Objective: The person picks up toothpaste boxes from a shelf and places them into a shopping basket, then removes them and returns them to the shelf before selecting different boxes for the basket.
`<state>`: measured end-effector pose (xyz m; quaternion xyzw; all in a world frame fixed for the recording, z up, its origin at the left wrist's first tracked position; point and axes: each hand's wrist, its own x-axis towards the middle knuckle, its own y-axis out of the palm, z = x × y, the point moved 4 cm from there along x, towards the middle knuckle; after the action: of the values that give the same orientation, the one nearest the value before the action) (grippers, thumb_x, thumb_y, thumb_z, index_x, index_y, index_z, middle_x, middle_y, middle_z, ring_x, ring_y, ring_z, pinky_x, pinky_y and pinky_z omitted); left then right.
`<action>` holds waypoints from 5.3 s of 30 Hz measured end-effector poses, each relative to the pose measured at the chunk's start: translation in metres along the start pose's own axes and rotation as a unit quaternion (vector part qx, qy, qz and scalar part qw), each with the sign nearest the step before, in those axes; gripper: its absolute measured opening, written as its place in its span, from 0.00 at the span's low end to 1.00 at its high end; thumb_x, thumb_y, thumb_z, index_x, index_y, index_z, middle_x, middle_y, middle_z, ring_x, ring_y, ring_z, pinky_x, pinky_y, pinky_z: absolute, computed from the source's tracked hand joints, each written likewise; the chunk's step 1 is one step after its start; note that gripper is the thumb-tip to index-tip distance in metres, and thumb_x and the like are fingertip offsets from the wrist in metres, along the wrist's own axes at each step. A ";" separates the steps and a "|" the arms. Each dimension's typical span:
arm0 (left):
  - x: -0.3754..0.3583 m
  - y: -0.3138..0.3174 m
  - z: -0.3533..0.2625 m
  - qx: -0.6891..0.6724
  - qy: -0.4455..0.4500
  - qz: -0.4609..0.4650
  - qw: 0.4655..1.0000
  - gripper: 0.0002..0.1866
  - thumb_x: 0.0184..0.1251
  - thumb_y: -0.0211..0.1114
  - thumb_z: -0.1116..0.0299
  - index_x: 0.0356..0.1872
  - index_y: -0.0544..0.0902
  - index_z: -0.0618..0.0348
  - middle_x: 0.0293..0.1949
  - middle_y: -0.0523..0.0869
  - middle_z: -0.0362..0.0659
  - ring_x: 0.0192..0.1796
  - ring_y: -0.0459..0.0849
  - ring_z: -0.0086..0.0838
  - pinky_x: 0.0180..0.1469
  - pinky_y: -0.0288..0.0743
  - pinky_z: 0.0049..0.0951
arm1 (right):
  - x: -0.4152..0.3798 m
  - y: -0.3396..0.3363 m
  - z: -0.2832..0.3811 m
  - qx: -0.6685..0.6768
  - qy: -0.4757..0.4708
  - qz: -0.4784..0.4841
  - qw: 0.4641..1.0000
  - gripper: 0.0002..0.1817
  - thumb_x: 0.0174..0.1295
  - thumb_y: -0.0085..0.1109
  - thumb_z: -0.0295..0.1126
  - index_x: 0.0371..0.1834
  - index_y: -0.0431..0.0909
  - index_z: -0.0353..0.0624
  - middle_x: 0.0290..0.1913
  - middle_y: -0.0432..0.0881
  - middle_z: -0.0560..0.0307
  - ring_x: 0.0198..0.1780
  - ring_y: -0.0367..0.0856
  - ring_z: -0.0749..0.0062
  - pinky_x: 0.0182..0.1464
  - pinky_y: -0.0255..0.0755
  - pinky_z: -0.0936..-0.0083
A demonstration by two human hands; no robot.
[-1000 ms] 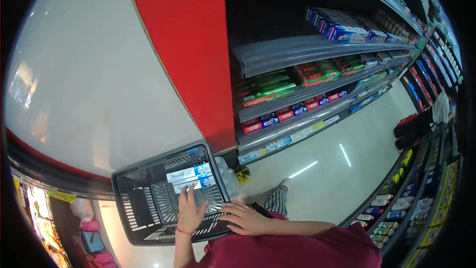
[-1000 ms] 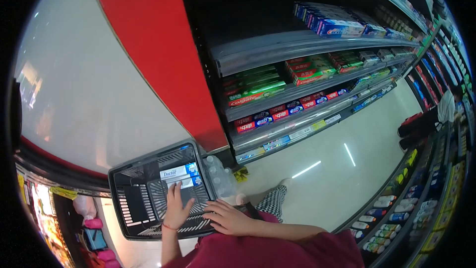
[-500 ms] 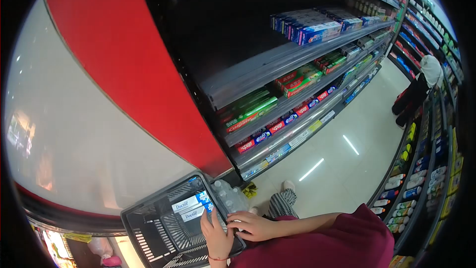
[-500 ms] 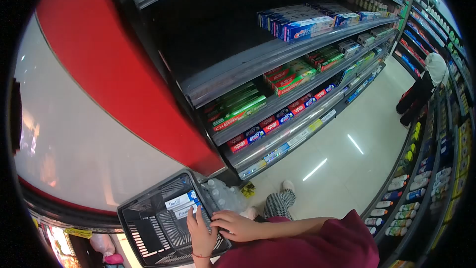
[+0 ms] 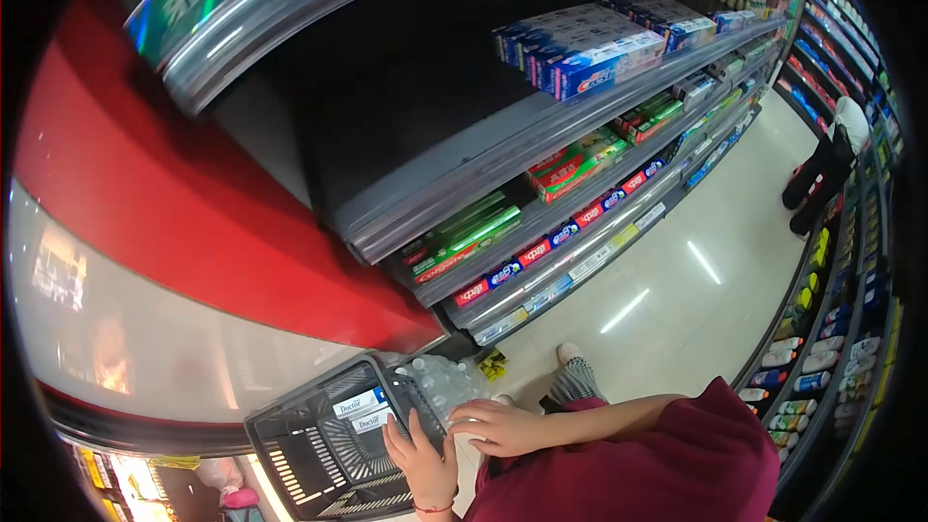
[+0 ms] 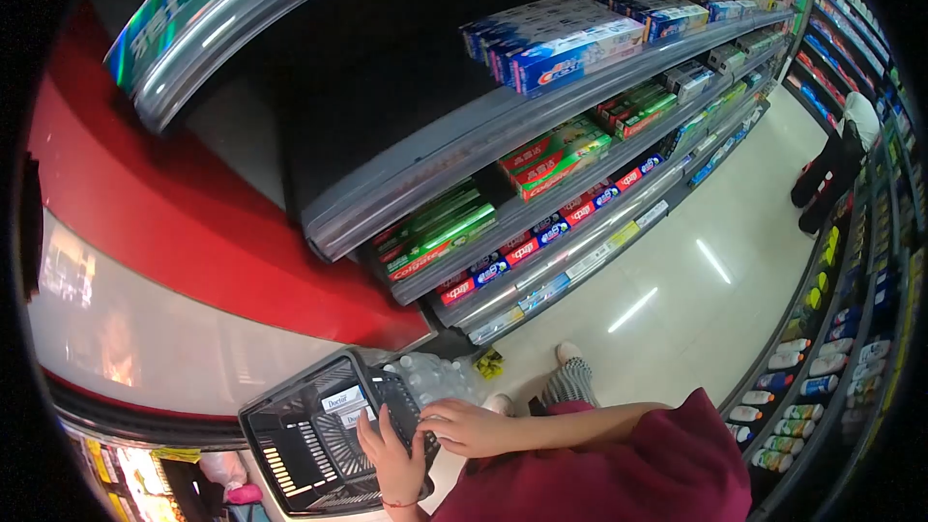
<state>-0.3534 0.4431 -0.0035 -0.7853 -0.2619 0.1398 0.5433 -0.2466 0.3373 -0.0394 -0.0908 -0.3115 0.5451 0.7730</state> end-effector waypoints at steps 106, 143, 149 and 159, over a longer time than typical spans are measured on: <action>0.066 0.013 -0.215 -0.415 0.017 -0.275 0.867 0.27 0.62 0.61 0.56 0.56 0.66 0.61 0.52 0.67 0.49 0.56 0.68 0.34 0.62 0.59 0.32 | -0.070 -0.312 -0.098 0.371 0.113 -0.084 0.918 0.46 0.41 0.75 0.47 0.61 0.63 0.37 0.53 0.69 0.55 0.58 0.68 0.70 0.60 0.63 0.73; -0.082 0.006 0.097 -0.656 -0.296 -0.415 0.556 0.44 0.61 0.64 0.74 0.69 0.41 0.54 0.57 0.66 0.47 0.60 0.68 0.33 0.62 0.65 0.32 | 0.042 0.096 0.008 0.414 0.225 0.190 0.861 0.37 0.62 0.54 0.29 0.71 0.44 0.40 0.62 0.61 0.45 0.60 0.67 0.68 0.61 0.63 0.73; -0.093 -0.011 0.178 -0.641 -0.318 -0.371 0.591 0.55 0.54 0.69 0.72 0.71 0.31 0.51 0.60 0.66 0.48 0.59 0.71 0.35 0.61 0.66 0.39 | 0.044 0.111 0.037 0.236 0.205 0.293 0.903 0.40 0.60 0.57 0.26 0.72 0.44 0.41 0.61 0.64 0.39 0.38 0.81 0.72 0.40 0.75 0.79; -0.045 0.112 0.274 -0.696 -0.568 0.010 0.441 0.28 0.58 0.64 0.56 0.59 0.69 0.52 0.62 0.72 0.46 0.65 0.67 0.41 0.63 0.51 0.58 | 0.037 0.098 0.026 0.021 0.123 0.205 0.971 0.29 0.58 0.57 0.36 0.63 0.63 0.43 0.66 0.60 0.45 0.50 0.77 0.51 0.47 0.75 0.63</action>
<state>-0.4994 0.6016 -0.2118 -0.6472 -0.5128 0.3307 -0.4569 -0.3303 0.4038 -0.0516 -0.2030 -0.1775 0.6827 0.6791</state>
